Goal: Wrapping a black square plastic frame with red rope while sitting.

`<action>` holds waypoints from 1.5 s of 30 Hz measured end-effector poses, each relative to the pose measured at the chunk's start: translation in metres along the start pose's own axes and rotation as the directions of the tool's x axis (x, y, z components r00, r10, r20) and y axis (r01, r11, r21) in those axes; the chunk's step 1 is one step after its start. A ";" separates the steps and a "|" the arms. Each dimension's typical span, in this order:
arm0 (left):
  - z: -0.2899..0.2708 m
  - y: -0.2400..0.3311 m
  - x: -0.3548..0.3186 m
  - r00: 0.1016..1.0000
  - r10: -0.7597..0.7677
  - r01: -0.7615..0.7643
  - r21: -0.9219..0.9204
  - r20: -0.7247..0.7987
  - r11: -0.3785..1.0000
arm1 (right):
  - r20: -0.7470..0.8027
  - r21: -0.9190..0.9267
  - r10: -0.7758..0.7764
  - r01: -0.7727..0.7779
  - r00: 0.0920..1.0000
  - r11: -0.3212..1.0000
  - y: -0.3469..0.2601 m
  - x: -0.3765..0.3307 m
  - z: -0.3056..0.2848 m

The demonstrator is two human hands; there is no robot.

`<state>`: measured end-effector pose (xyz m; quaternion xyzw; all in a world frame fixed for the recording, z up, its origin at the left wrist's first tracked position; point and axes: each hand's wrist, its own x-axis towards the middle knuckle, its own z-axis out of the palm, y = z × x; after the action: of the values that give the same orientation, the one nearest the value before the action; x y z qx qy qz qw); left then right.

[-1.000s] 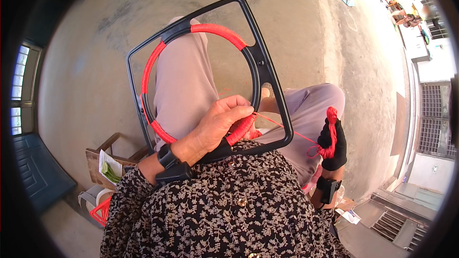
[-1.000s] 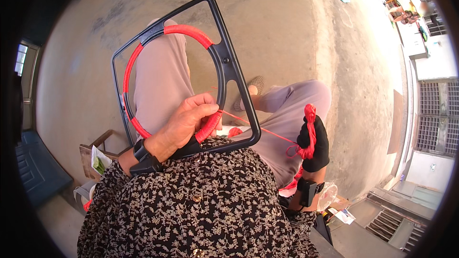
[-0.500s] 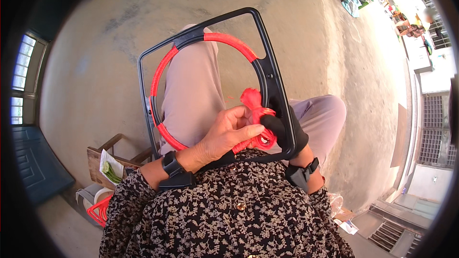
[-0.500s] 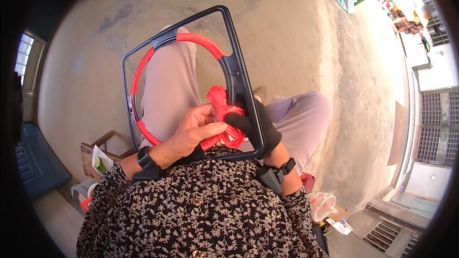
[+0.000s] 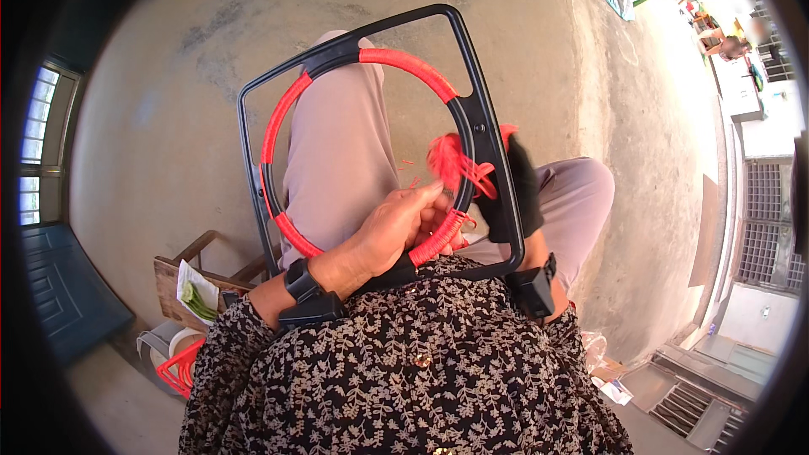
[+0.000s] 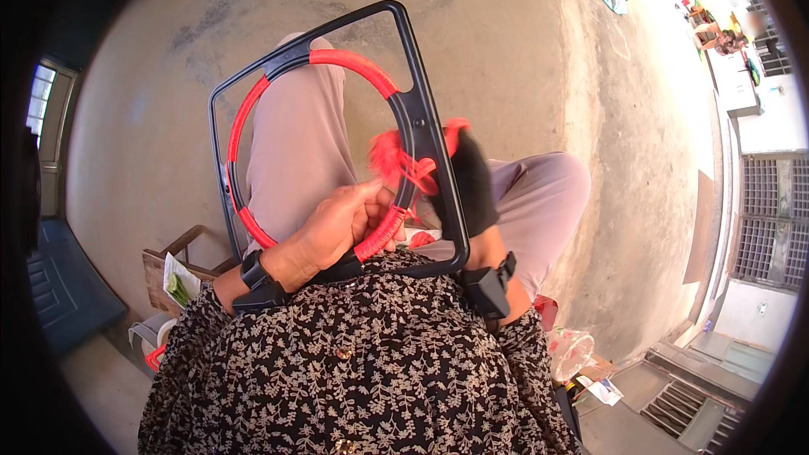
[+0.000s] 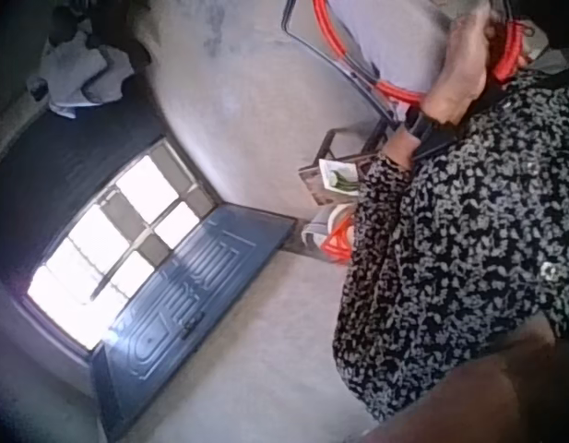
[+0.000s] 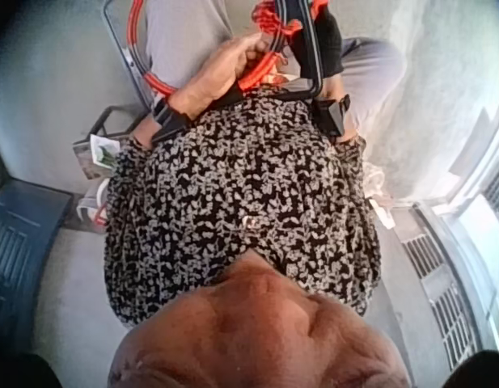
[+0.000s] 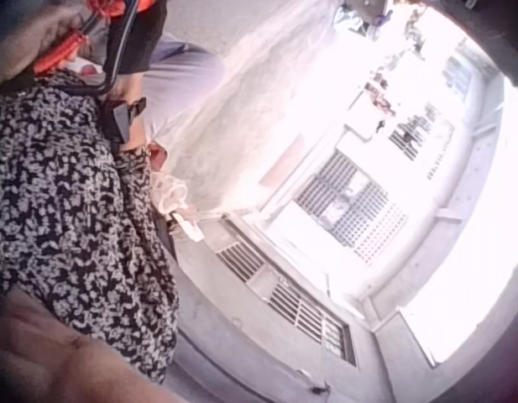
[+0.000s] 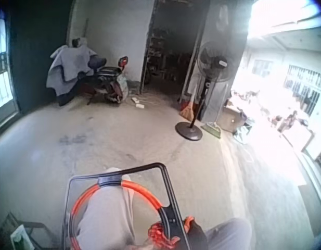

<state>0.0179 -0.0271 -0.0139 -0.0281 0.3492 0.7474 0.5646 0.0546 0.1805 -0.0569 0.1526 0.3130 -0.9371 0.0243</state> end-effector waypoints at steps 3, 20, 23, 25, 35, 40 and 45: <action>-0.001 0.000 -0.004 0.998 0.056 -0.058 0.057 0.038 0.997 | -0.248 0.040 -0.172 0.188 0.953 0.981 -0.041 -0.020 0.057; 0.004 -0.002 -0.002 0.991 0.031 -0.040 0.063 0.130 0.997 | -0.183 -0.895 -0.396 0.014 0.900 0.447 -0.046 -0.131 0.033; 0.001 -0.004 -0.004 0.994 0.031 -0.041 0.090 0.109 0.995 | -0.053 -0.955 -0.487 0.099 0.872 0.281 -0.047 -0.130 0.030; 0.001 -0.005 -0.006 0.995 0.033 -0.042 0.095 0.092 0.995 | -0.243 -0.864 -0.419 0.002 0.875 0.504 -0.061 -0.134 0.031; 0.004 -0.007 -0.006 0.984 0.180 -0.174 0.228 -0.003 0.958 | -0.469 -0.631 -0.273 -0.103 0.840 0.769 -0.071 -0.111 0.008; 0.003 -0.007 -0.006 0.982 0.188 -0.185 0.288 0.020 0.939 | -0.500 -0.616 -0.186 -0.196 0.846 0.763 -0.071 -0.121 0.009; 0.000 -0.006 -0.007 0.994 0.065 -0.075 0.120 0.087 0.990 | -0.575 -0.508 -0.425 0.101 0.700 0.855 -0.051 -0.128 0.025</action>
<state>0.0255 -0.0317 -0.0138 0.0501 0.3717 0.7442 0.5528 0.1625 0.2004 0.0303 0.4208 0.5222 -0.7160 -0.1939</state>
